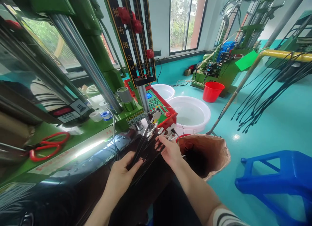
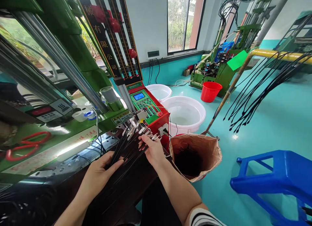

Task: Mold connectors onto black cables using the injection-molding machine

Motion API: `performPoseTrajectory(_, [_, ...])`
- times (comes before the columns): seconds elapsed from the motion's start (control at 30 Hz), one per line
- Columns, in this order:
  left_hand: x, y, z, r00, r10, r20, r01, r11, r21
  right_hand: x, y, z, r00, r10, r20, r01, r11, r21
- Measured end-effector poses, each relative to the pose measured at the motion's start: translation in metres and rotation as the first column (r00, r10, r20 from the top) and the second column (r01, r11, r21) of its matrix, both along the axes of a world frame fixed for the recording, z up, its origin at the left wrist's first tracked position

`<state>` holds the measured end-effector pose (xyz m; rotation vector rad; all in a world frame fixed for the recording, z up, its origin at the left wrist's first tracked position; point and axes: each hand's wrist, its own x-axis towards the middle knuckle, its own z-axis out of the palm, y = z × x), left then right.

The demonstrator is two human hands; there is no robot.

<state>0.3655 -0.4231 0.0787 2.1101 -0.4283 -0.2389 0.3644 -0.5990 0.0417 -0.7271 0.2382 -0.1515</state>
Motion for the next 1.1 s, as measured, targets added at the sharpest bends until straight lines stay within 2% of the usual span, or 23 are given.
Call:
performPoseTrajectory(0.17, [-0.002, 0.000, 0.001, 0.999, -0.023, 0.025, 0.023, 1.000, 0.016, 0.006, -0.004, -0.006, 0.993, -0.115, -0.032, 0.119, 0.985, 0.125])
performPoseTrajectory(0.23, [-0.002, 0.001, -0.002, 0.999, -0.032, 0.021, 0.032, 0.999, -0.005, 0.006, -0.007, -0.005, 0.993, -0.110, -0.035, 0.114, 0.984, 0.135])
performPoseTrajectory(0.37, [0.001, 0.002, -0.006, 0.999, -0.040, -0.024, 0.039, 0.997, -0.060, -0.001, -0.010, 0.000, 0.996, 0.062, 0.062, -0.066, 0.995, 0.075])
performPoseTrajectory(0.47, [0.004, 0.001, -0.004, 0.992, -0.084, -0.095, 0.075, 0.993, -0.096, -0.007, -0.008, 0.003, 0.955, 0.241, 0.171, -0.255, 0.965, 0.065])
performPoseTrajectory(0.6, [0.006, -0.003, 0.000, 0.985, -0.119, -0.126, 0.107, 0.989, -0.100, -0.009, -0.001, 0.006, 0.917, 0.330, 0.225, -0.347, 0.937, 0.043])
performPoseTrajectory(0.7, [0.005, -0.004, -0.002, 0.992, -0.106, -0.071, 0.102, 0.993, -0.060, -0.006, 0.005, 0.007, 0.925, 0.319, 0.206, -0.334, 0.941, 0.045])
performPoseTrajectory(0.83, [0.006, -0.003, -0.008, 0.998, -0.065, -0.005, 0.065, 0.997, -0.031, -0.003, 0.012, 0.008, 0.974, 0.204, 0.102, -0.211, 0.975, 0.073])
performPoseTrajectory(0.9, [0.007, -0.002, -0.009, 0.999, -0.037, 0.002, 0.037, 0.999, -0.020, -0.003, 0.013, 0.006, 0.980, 0.176, 0.093, -0.180, 0.983, 0.045])
performPoseTrajectory(1.0, [0.007, -0.004, -0.006, 1.000, -0.009, -0.002, 0.009, 1.000, -0.008, -0.006, 0.011, 0.005, 0.982, 0.163, 0.098, -0.162, 0.987, -0.025])
performPoseTrajectory(1.1, [0.006, -0.011, 0.001, 1.000, -0.020, 0.012, 0.020, 1.000, 0.007, -0.009, 0.008, 0.007, 0.969, 0.213, 0.128, -0.213, 0.977, -0.013])
